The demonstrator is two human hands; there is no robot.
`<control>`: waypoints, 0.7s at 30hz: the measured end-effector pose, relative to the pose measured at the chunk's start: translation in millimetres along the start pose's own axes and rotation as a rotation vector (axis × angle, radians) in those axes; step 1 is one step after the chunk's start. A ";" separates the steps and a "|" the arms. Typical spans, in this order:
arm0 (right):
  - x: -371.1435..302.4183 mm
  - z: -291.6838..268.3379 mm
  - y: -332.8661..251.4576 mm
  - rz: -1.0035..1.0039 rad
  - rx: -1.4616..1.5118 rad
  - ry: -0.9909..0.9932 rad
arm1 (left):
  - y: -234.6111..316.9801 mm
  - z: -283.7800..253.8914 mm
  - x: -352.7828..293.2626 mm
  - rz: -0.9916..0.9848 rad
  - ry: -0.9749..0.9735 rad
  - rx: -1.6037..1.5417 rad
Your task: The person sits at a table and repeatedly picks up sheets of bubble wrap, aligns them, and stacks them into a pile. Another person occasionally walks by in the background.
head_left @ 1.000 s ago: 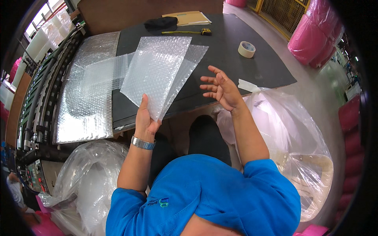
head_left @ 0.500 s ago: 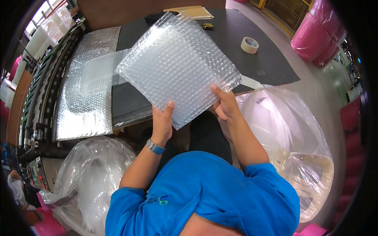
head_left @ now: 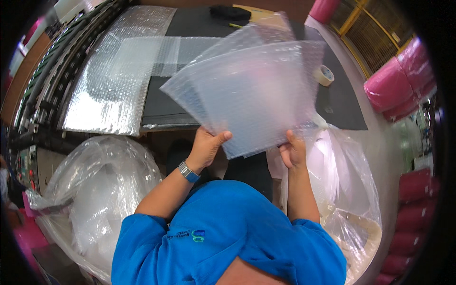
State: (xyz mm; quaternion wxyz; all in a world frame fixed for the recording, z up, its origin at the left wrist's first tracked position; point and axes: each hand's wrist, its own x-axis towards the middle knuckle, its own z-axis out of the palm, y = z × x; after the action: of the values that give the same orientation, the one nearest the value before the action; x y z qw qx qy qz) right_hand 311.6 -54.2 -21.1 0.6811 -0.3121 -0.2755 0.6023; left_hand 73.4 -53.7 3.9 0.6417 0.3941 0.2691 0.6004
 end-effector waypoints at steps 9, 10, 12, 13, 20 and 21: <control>-76.9 -226.9 -108.6 -0.012 -0.109 0.434 | 59.1 -50.4 -32.0 0.269 0.231 0.026; -122.2 -304.7 -116.9 -0.133 -0.715 0.775 | 67.6 -63.6 -42.3 0.326 0.334 0.090; -170.0 -369.8 -110.1 0.075 -1.235 1.181 | 83.6 -100.5 -75.5 0.427 0.586 0.293; -189.7 -389.4 -103.9 0.199 -1.335 1.272 | 86.9 -124.2 -95.4 0.452 0.705 0.413; -185.5 -437.8 -76.9 0.610 -1.702 1.390 | 136.4 -223.6 -246.5 0.547 1.752 0.656; -178.1 -440.5 -77.4 0.625 -1.733 1.400 | 147.6 -236.2 -267.5 0.573 1.895 0.603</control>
State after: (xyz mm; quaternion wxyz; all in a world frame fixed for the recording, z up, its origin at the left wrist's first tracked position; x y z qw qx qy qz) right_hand 670.8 -278.2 -250.1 0.0636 -0.9944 -0.0695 0.0489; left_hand -238.4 -278.1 -36.6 -0.1260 -0.0465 0.6992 0.7022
